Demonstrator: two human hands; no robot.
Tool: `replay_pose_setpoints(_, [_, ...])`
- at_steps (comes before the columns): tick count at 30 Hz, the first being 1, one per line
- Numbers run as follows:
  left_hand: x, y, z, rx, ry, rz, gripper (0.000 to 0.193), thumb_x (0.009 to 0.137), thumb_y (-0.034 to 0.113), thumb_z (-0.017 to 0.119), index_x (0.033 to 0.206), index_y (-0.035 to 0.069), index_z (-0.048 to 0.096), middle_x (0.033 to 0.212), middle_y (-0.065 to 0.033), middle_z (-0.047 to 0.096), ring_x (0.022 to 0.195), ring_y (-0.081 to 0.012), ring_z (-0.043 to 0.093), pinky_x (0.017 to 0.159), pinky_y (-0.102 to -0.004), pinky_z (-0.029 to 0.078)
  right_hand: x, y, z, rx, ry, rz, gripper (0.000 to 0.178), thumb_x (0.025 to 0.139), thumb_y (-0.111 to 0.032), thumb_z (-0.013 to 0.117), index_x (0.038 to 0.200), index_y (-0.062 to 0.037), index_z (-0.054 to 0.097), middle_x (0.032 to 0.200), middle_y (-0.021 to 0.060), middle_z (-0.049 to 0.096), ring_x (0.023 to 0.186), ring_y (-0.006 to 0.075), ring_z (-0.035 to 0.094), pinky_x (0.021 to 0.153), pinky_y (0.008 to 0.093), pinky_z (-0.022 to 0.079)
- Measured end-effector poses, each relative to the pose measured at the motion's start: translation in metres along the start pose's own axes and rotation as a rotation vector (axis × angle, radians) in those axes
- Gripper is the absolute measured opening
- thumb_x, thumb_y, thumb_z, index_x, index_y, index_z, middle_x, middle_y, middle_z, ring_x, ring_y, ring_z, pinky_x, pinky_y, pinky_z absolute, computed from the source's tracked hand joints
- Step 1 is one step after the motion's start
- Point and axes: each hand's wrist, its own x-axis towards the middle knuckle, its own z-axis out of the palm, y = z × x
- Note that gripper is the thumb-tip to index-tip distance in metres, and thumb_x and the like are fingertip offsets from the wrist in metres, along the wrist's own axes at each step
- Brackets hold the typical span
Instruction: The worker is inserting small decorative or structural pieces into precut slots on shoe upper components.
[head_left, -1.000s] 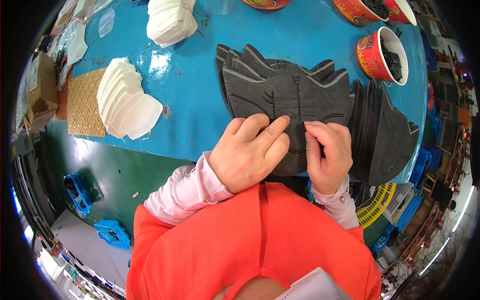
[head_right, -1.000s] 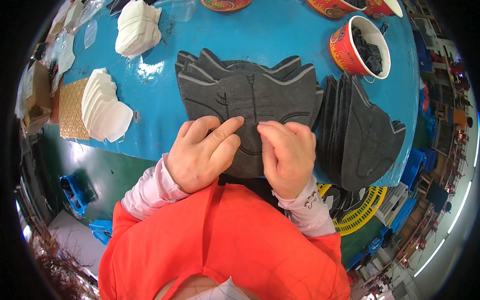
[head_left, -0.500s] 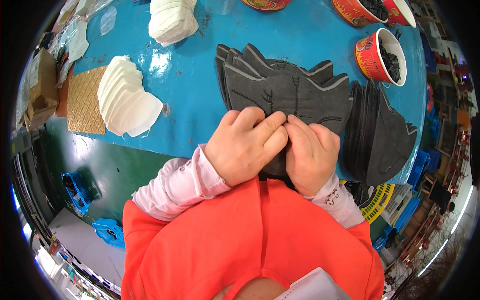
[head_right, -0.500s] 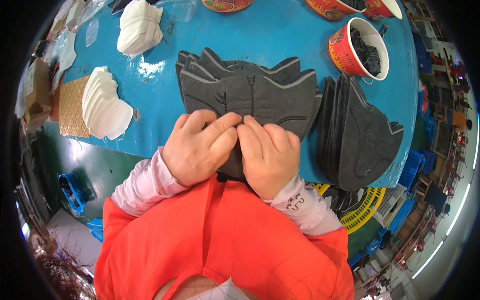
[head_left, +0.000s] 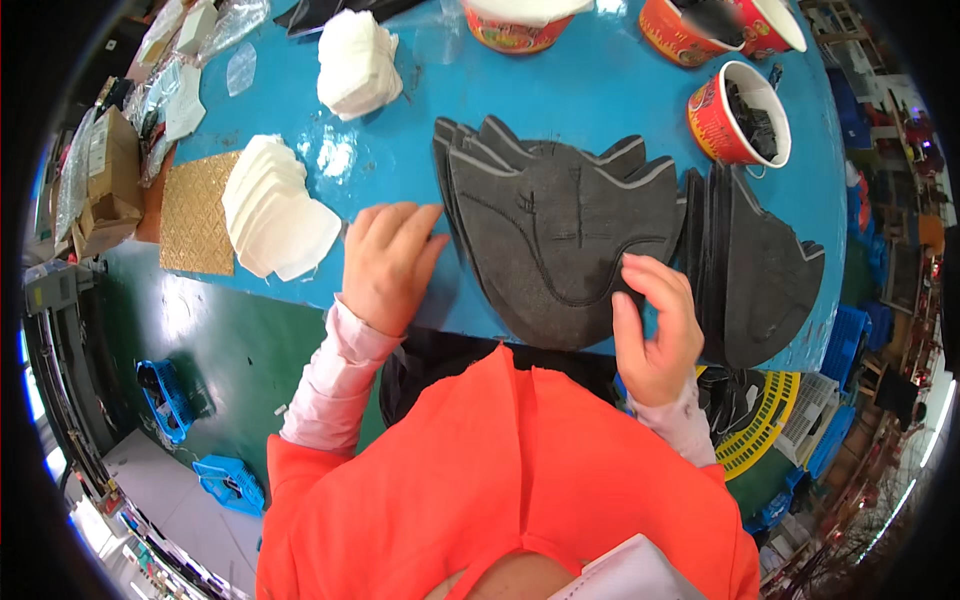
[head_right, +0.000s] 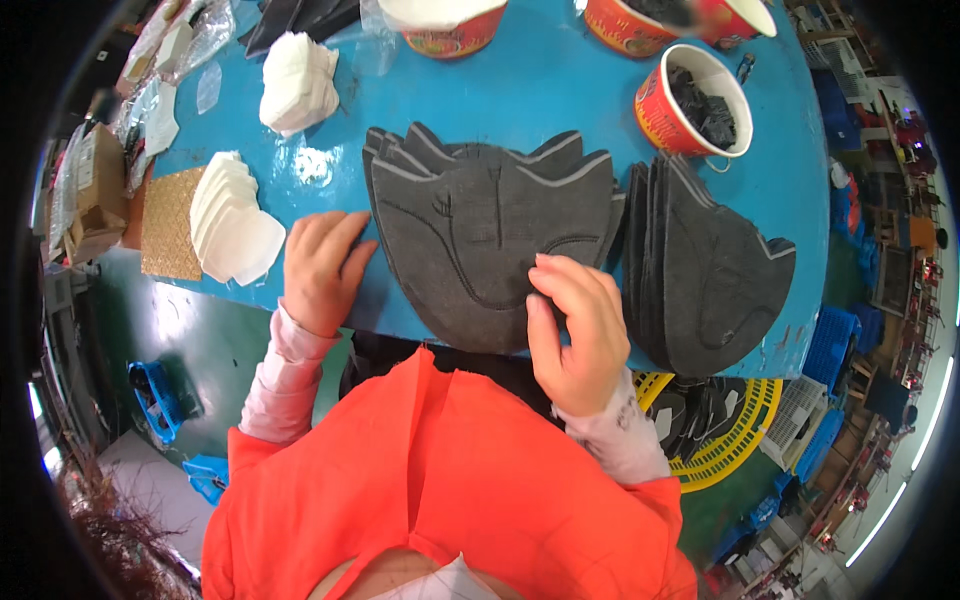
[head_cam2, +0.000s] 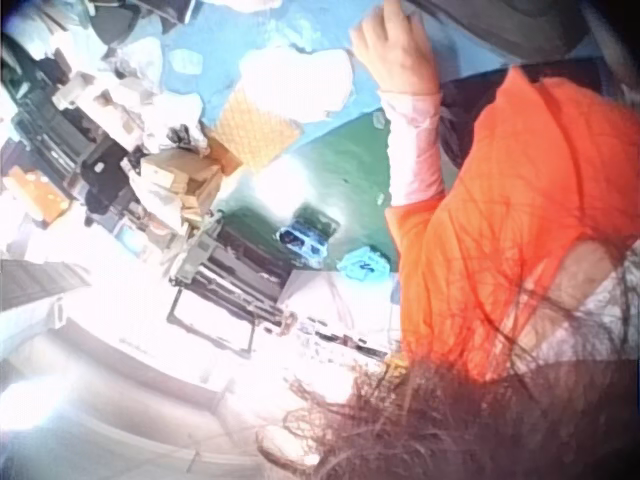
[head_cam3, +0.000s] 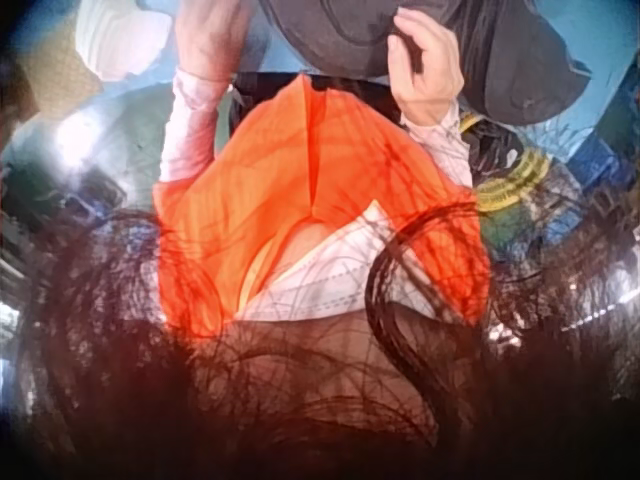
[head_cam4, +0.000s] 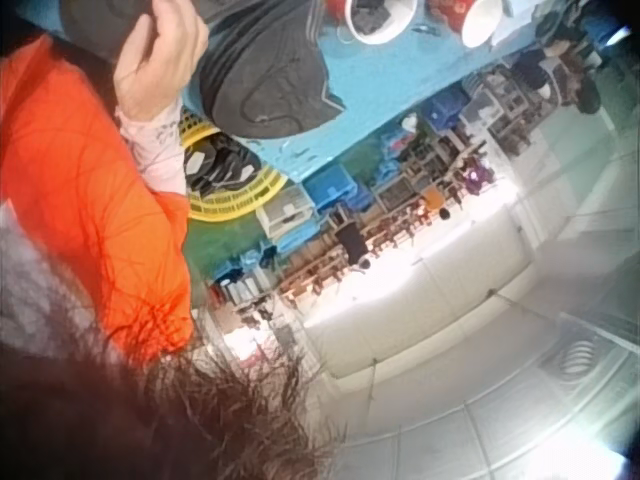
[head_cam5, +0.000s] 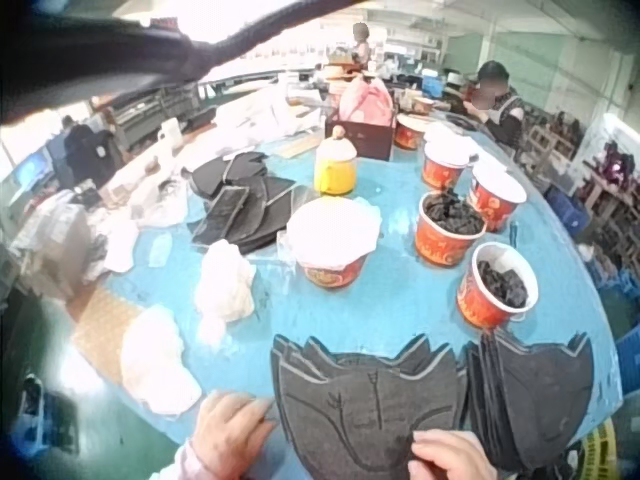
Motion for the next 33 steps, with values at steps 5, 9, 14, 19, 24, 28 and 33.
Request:
replay_pose_setpoints(5, [-0.016, 0.004, -0.001, 0.021, 0.016, -0.033, 0.041, 0.08, 0.004, 0.07, 0.121, 0.0, 0.064, 0.122, -0.0166, 0.06, 0.106, -0.0373, 0.058, 0.092, -0.0435, 0.046, 0.053, -0.021, -0.072, -0.538, -0.072, -0.048, 0.036, 0.08, -0.006, 0.074, 0.115, -0.0055, 0.065, 0.112, 0.0112, 0.069, 0.097, 0.0308, 0.065, 0.084, 0.0393, 0.049])
replay_pose_setpoints(9, [-0.023, 0.006, 0.001, 0.02, 0.168, -0.07, 0.036, 0.082, -0.002, 0.064, 0.119, 0.0, 0.063, 0.123, -0.0175, 0.06, 0.11, -0.0365, 0.057, 0.095, -0.0438, 0.045, 0.128, 0.039, -0.108, -0.722, -0.061, -0.083, 0.024, 0.086, -0.01, 0.069, 0.11, -0.0075, 0.067, 0.105, 0.0125, 0.071, 0.096, 0.0326, 0.067, 0.082, 0.0399, 0.052])
replay_pose_setpoints(14, [-0.028, 0.004, 0.005, -0.056, 0.343, -0.073, 0.028, 0.082, -0.007, 0.06, 0.109, -0.001, 0.063, 0.115, -0.0185, 0.062, 0.104, -0.037, 0.059, 0.091, -0.0432, 0.045, 0.228, 0.13, -0.082, -0.542, -0.118, 0.074, 0.022, 0.088, -0.014, 0.067, 0.11, -0.009, 0.067, 0.1, 0.0157, 0.071, 0.095, 0.0358, 0.068, 0.083, 0.0444, 0.054])
replay_pose_setpoints(19, [-0.028, 0.003, 0.01, -0.139, 0.397, -0.102, 0.021, 0.087, -0.01, 0.055, 0.105, -0.003, 0.063, 0.112, -0.0198, 0.062, 0.1, -0.0363, 0.06, 0.089, -0.0404, 0.048, 0.278, 0.166, -0.045, -0.925, -0.074, 0.334, 0.027, 0.091, -0.024, 0.066, 0.116, -0.0135, 0.065, 0.116, 0.0156, 0.069, 0.108, 0.0374, 0.065, 0.09, 0.0505, 0.053])
replay_pose_setpoints(24, [-0.03, 0.005, 0.008, -0.163, 0.424, -0.092, 0.023, 0.085, -0.012, 0.056, 0.104, -0.002, 0.063, 0.11, -0.0201, 0.063, 0.097, -0.0361, 0.061, 0.085, -0.0406, 0.049, 0.288, 0.171, -0.042, -0.831, -0.042, 0.345, 0.02, 0.093, -0.024, 0.064, 0.11, -0.0158, 0.071, 0.105, 0.0155, 0.072, 0.103, 0.0356, 0.067, 0.09, 0.0494, 0.052])
replay_pose_setpoints(28, [-0.027, 0.004, 0.008, -0.159, 0.434, -0.078, 0.024, 0.082, -0.009, 0.061, 0.104, -0.001, 0.063, 0.109, -0.0171, 0.064, 0.097, -0.0348, 0.062, 0.086, -0.0418, 0.047, 0.284, 0.201, -0.047, -0.664, 0.101, 0.306, 0.017, 0.092, -0.023, 0.065, 0.105, -0.0139, 0.071, 0.099, 0.0162, 0.072, 0.098, 0.0365, 0.068, 0.087, 0.0465, 0.052])
replay_pose_setpoints(33, [-0.028, 0.004, 0.009, -0.145, 0.426, -0.077, 0.025, 0.079, -0.008, 0.062, 0.103, 0.0, 0.064, 0.11, -0.016, 0.063, 0.098, -0.0347, 0.062, 0.085, -0.0415, 0.047, 0.279, 0.198, -0.048, -0.735, -0.044, 0.252, 0.019, 0.089, -0.017, 0.067, 0.108, -0.0149, 0.069, 0.105, 0.0156, 0.07, 0.105, 0.0358, 0.066, 0.09, 0.046, 0.052])
